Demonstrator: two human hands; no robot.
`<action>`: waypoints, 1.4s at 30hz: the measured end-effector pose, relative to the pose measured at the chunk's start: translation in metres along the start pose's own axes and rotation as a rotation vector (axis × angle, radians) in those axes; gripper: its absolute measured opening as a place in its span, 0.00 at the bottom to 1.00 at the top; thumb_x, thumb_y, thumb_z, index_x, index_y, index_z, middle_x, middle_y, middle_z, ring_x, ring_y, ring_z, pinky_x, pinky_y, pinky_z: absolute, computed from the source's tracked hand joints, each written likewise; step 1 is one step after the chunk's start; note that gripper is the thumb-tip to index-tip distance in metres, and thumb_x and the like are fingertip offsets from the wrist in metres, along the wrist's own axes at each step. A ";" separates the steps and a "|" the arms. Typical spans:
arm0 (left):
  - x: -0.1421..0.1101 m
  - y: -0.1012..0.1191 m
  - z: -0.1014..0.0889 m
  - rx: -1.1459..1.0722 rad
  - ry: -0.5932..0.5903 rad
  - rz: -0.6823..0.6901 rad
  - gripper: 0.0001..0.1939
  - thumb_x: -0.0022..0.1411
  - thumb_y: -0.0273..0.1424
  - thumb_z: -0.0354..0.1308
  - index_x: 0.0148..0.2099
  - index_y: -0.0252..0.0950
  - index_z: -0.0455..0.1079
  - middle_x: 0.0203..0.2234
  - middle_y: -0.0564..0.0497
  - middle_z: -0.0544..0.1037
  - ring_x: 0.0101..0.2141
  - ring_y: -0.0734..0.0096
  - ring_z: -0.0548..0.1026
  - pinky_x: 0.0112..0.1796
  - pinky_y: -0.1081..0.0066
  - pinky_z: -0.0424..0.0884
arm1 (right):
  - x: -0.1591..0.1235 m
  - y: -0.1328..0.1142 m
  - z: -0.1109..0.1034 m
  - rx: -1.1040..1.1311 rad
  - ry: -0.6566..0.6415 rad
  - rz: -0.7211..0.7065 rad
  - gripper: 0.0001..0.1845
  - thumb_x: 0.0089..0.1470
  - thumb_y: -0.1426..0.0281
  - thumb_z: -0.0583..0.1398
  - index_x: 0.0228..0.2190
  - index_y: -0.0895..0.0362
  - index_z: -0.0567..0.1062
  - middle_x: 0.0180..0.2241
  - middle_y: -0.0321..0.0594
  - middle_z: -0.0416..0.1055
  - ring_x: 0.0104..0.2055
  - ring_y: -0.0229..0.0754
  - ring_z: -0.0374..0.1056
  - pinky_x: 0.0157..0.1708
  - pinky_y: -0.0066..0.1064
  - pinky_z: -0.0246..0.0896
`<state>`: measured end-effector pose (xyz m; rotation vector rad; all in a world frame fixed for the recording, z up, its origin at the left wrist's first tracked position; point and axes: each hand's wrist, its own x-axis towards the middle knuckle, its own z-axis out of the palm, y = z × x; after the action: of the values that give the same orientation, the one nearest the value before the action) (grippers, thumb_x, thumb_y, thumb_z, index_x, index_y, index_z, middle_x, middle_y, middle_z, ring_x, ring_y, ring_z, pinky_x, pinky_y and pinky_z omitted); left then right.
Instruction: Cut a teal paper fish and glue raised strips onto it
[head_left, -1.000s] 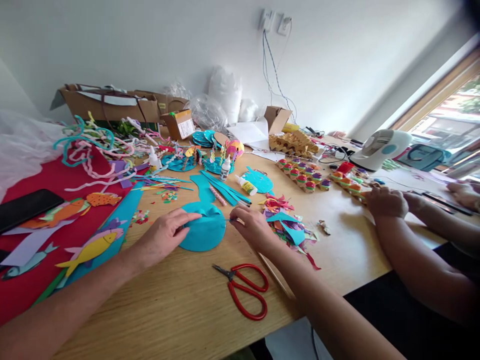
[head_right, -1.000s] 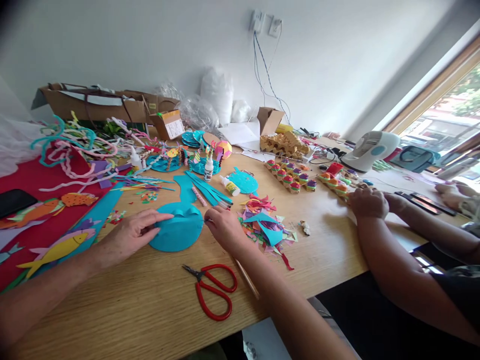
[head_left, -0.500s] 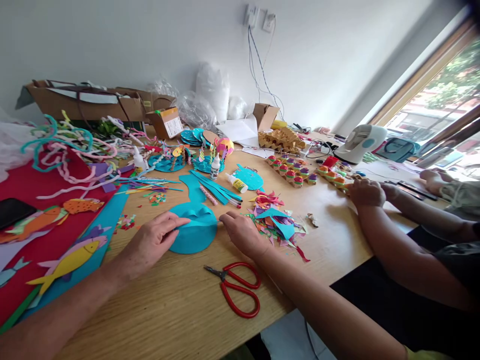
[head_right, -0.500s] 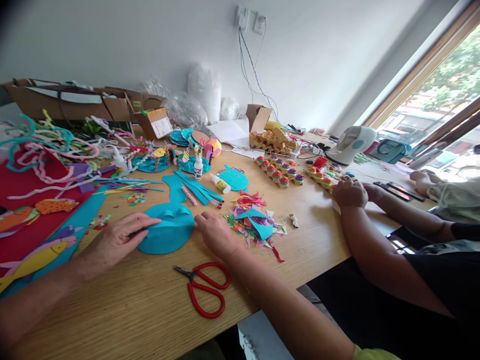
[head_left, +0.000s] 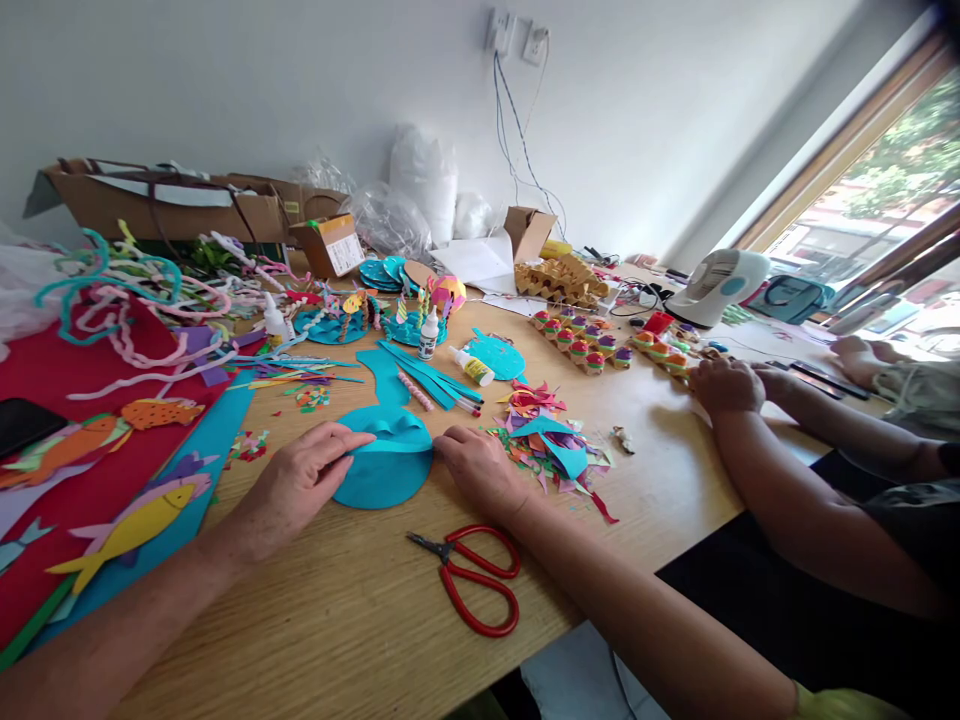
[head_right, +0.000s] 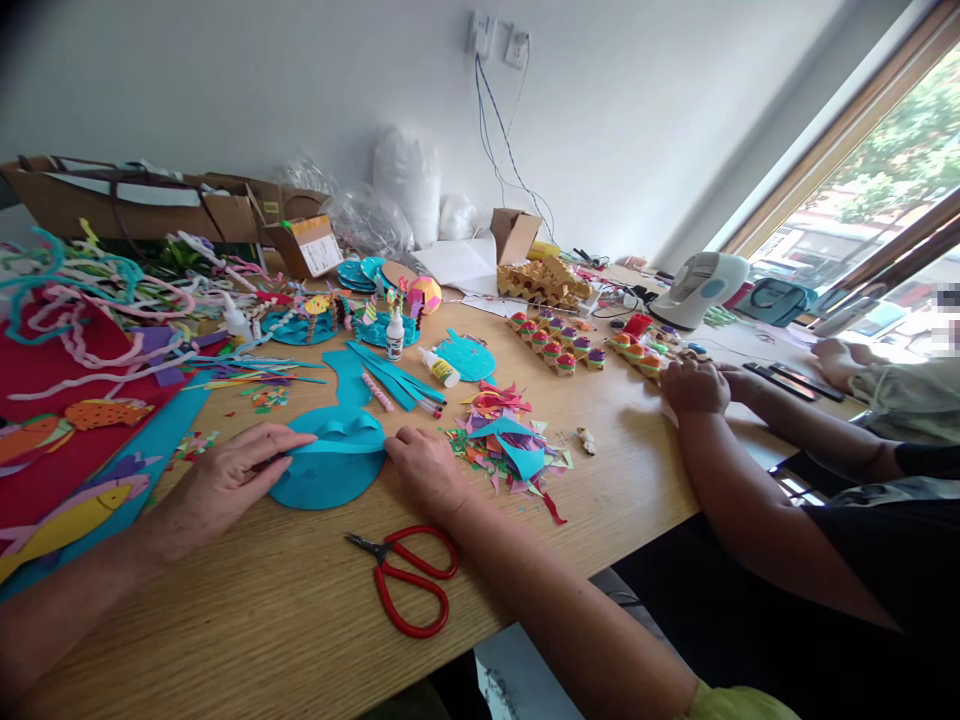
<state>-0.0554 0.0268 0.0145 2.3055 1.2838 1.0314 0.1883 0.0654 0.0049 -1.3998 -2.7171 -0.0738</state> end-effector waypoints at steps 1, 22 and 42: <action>0.000 0.000 0.000 -0.003 -0.002 -0.003 0.15 0.63 0.29 0.47 0.48 0.41 0.72 0.39 0.49 0.76 0.40 0.67 0.75 0.40 0.70 0.70 | 0.000 0.000 0.000 0.001 0.002 0.000 0.12 0.57 0.76 0.52 0.37 0.55 0.74 0.37 0.42 0.72 0.37 0.42 0.68 0.32 0.27 0.57; 0.001 0.005 0.001 0.022 0.020 -0.048 0.14 0.62 0.32 0.48 0.47 0.40 0.70 0.40 0.49 0.77 0.41 0.64 0.75 0.40 0.68 0.71 | 0.002 -0.007 -0.002 0.141 0.038 0.090 0.12 0.60 0.71 0.53 0.37 0.54 0.77 0.37 0.41 0.75 0.39 0.40 0.70 0.36 0.26 0.58; -0.001 0.004 0.002 0.028 0.018 -0.081 0.15 0.63 0.33 0.47 0.49 0.40 0.69 0.41 0.48 0.76 0.40 0.64 0.75 0.38 0.69 0.72 | 0.003 -0.008 0.000 0.199 0.041 0.082 0.12 0.60 0.72 0.54 0.36 0.55 0.78 0.37 0.42 0.76 0.41 0.40 0.70 0.41 0.27 0.59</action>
<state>-0.0520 0.0241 0.0156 2.2494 1.3946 1.0159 0.1802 0.0638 0.0057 -1.4324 -2.5489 0.1668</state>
